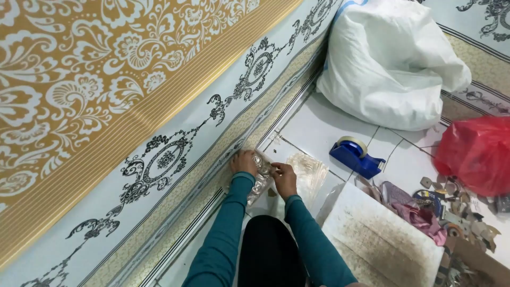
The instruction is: Sorting and packing small metal hardware components from a large box into smaller groups or bags
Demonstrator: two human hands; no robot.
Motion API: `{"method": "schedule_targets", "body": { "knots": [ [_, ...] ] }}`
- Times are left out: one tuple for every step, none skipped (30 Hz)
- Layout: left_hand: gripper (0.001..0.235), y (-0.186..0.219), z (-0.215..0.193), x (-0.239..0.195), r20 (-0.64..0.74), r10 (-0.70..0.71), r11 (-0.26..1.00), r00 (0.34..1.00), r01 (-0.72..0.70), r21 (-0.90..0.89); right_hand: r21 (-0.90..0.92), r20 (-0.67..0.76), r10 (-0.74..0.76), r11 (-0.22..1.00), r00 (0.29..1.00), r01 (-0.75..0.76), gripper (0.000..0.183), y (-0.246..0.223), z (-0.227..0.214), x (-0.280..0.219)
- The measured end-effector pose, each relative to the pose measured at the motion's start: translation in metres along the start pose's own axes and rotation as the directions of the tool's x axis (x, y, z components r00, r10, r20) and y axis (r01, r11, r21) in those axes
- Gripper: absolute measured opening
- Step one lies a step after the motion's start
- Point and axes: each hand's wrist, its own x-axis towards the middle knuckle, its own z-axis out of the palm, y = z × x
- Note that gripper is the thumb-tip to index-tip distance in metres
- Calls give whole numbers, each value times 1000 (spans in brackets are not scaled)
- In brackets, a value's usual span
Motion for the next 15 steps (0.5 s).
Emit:
{"method": "schedule_targets", "body": {
  "knots": [
    [52, 2, 0, -5, 2, 1, 1000, 1000, -1, 0, 0, -1, 2, 1000, 1000, -2, 31, -2, -1, -2],
    [38, 4, 1, -11, -72, 31, 996, 997, -25, 80, -49, 25, -26, 998, 999, 27, 30, -4, -1, -4],
    [26, 7, 3, -18, -138, 70, 986, 988, -47, 162, -95, 48, -48, 994, 998, 52, 30, -4, -3, -8],
    [26, 5, 6, -18, -131, 74, 985, 989, -53, 164, -96, 42, -42, 994, 998, 46, 30, -7, -5, -9],
    [21, 4, 9, -19, -159, 112, 969, 981, -73, 236, -95, 61, -50, 994, 997, 55, 28, -10, -7, -13],
    [16, 4, 13, -22, -185, 153, 948, 971, -90, 307, -93, 79, -57, 994, 995, 65, 27, -12, -10, -17],
    [16, 5, 14, -25, -175, 164, 945, 971, -104, 310, -92, 67, -50, 994, 997, 56, 27, -11, -14, -21],
    [17, 8, 15, -29, -182, 179, 925, 967, -103, 365, -91, 63, -57, 994, 996, 63, 27, -11, -19, -24],
    [18, 12, 15, -33, -187, 199, 901, 962, -105, 420, -88, 55, -65, 994, 996, 70, 27, -11, -24, -28],
    [18, 15, 18, -34, -176, 215, 897, 961, -124, 424, -86, 38, -58, 994, 998, 61, 27, -12, -32, -31],
    [21, 19, 22, -37, -196, 273, 899, 942, -177, 399, -64, 26, -43, 997, 999, 45, 27, -11, -41, -36],
    [24, 25, 27, -40, -218, 328, 898, 919, -231, 374, -42, 14, -29, 999, 999, 29, 27, -9, -51, -42],
    [24, 31, 39, -43, -194, 355, 888, 914, -265, 377, -38, -18, -12, 999, 1000, 11, 27, -8, -63, -50],
    [23, 39, 51, -45, -205, 380, 893, 902, -300, 335, -42, -45, -49, 998, 998, 47, 27, -6, -76, -59],
    [23, 47, 65, -49, -213, 406, 895, 889, -339, 291, -48, -77, -84, 996, 994, 80, 27, -4, -89, -70]
  ]
}}
